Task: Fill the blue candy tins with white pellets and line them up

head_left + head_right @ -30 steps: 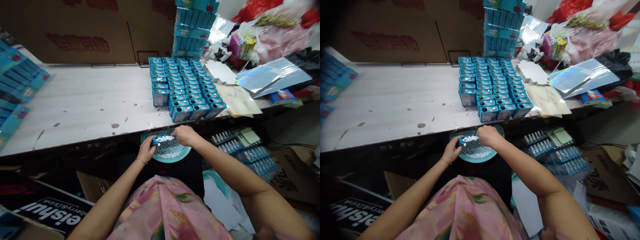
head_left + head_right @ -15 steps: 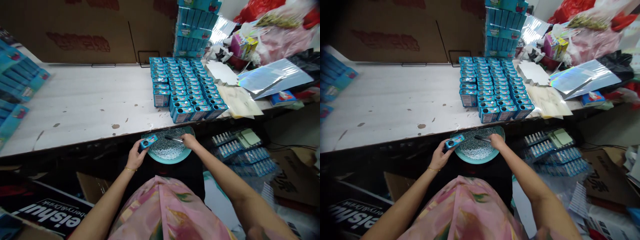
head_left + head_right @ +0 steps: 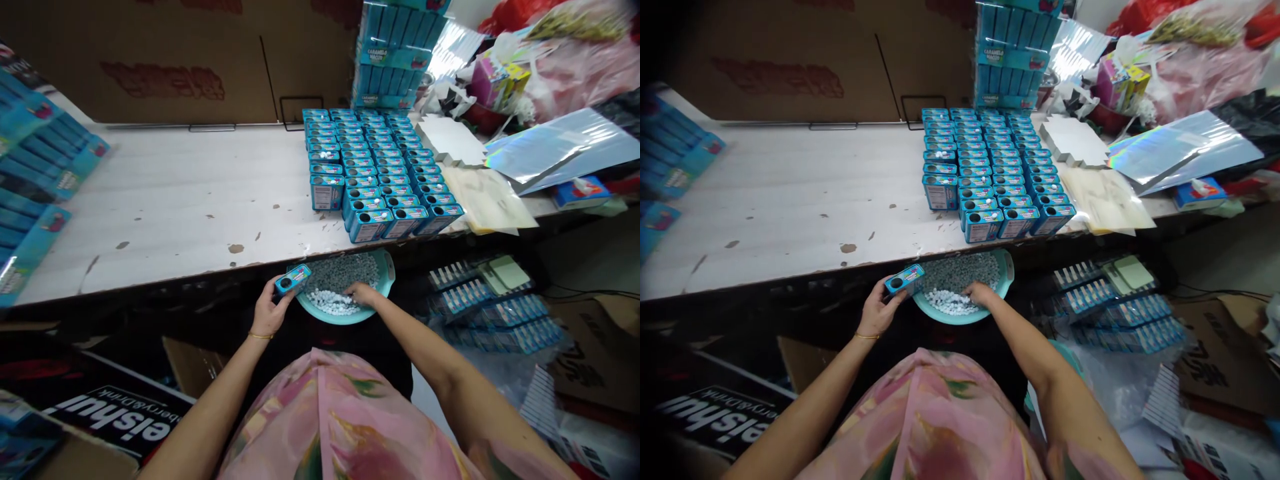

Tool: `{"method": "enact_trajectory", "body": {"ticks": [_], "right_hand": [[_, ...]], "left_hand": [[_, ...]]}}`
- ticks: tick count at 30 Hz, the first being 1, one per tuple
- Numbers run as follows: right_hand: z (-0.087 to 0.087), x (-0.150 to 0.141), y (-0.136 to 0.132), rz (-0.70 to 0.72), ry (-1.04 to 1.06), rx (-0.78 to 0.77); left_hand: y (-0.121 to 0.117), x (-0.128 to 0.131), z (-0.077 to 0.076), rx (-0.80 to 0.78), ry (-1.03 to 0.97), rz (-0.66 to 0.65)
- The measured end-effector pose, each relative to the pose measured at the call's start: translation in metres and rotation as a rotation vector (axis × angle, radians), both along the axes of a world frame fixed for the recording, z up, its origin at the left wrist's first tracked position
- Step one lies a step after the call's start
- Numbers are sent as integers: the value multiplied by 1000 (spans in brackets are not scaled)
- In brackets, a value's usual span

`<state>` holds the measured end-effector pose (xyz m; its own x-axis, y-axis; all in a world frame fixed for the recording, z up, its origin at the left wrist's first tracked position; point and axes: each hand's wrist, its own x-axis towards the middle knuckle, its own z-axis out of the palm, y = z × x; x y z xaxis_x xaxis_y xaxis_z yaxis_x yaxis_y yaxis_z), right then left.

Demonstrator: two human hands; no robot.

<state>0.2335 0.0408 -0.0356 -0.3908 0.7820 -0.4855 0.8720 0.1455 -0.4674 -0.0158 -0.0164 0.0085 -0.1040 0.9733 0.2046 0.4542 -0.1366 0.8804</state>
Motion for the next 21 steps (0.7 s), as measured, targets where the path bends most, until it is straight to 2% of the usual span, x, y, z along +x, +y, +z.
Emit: {"method": "enact_trajectory", "body": {"ticks": [2,4,7,9,13,17,21], "right_hand": [[6,12,-1,-29,84,-27],[18,24,-2,-116,232,-80],[46,36,-2,-276,471,-183],[68,39,0,-299,547,-209],[108,31,7,-176,540,-160],[139,12,13,68,288,74],[164,-6,14,201,25,254]], "left_hand": [[2,-2,-1,8,16,3],[4,-2,-1,20,25,-5],[8,2,-1,35,42,-37],[11,7,-1,49,70,-54],[19,20,-2,87,158,-116],[22,31,-4,92,237,-160],[21,36,-4,97,304,-191]]}}
